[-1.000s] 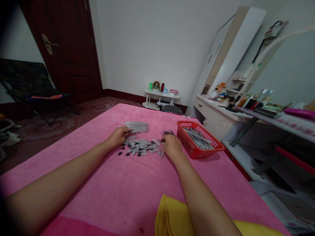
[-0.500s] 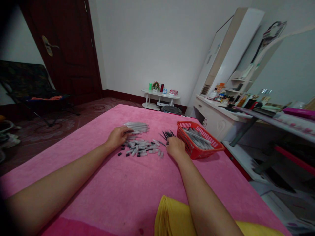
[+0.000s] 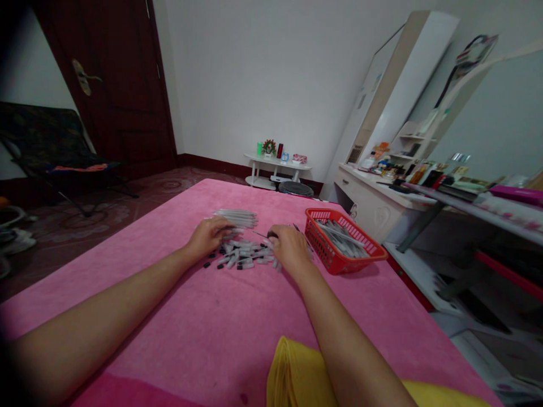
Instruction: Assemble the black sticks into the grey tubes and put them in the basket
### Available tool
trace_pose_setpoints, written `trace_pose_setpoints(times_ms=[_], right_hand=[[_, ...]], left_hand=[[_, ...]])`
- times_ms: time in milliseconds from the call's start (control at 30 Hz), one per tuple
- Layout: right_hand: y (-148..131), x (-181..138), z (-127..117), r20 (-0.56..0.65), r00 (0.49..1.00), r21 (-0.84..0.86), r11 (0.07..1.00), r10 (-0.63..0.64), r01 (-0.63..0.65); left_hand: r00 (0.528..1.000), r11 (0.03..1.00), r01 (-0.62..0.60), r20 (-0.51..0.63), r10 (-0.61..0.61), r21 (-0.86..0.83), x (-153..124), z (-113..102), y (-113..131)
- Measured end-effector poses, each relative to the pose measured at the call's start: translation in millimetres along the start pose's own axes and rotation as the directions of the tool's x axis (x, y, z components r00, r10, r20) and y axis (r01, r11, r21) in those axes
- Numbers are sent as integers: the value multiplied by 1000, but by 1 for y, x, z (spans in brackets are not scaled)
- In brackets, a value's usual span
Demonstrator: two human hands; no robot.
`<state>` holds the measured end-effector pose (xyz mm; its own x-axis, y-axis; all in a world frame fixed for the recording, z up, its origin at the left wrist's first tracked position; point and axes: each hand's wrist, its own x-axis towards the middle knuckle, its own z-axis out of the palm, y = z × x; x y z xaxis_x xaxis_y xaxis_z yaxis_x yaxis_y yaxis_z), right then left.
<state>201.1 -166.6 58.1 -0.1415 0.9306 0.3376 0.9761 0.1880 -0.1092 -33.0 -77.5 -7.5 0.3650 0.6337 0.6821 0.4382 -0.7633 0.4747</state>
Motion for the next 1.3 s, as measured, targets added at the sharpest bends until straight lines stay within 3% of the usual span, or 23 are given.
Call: trace_pose_setpoints(times_ms=[100, 200, 300, 400, 533, 700, 900, 1300], right_hand=[[-1, 1, 2, -11, 1000, 38, 999, 23, -22], [-1, 2, 3, -8, 999, 76, 996, 38, -37], [-4, 2, 2, 3, 1000, 99, 995, 31, -32], [-7, 2, 1, -4, 1000, 126, 992, 0, 0], [-11, 2, 0, -1, 1000, 145, 989, -6, 6], [-14, 1, 0, -31, 999, 160, 986, -39, 44], [-14, 1, -1, -59, 998, 161, 987, -9, 18], [-10, 1, -6, -135, 991, 239, 970, -4, 36]], left_hand=[[981, 970, 103, -142, -136, -218, 4, -1, 10], [927, 821, 146, -213, -308, -552, 10, -3, 21], [872, 595, 172, -160, -463, -785, 15, -2, 30], [814, 404, 203, -76, -577, -892, 16, 1, 33], [778, 254, 206, 1, -629, -945, 16, 4, 38], [767, 199, 214, 38, -641, -956, 16, 7, 45], [793, 186, 263, 102, -601, -947, 13, 10, 47], [755, 168, 272, 102, -648, -948, 12, 11, 40]])
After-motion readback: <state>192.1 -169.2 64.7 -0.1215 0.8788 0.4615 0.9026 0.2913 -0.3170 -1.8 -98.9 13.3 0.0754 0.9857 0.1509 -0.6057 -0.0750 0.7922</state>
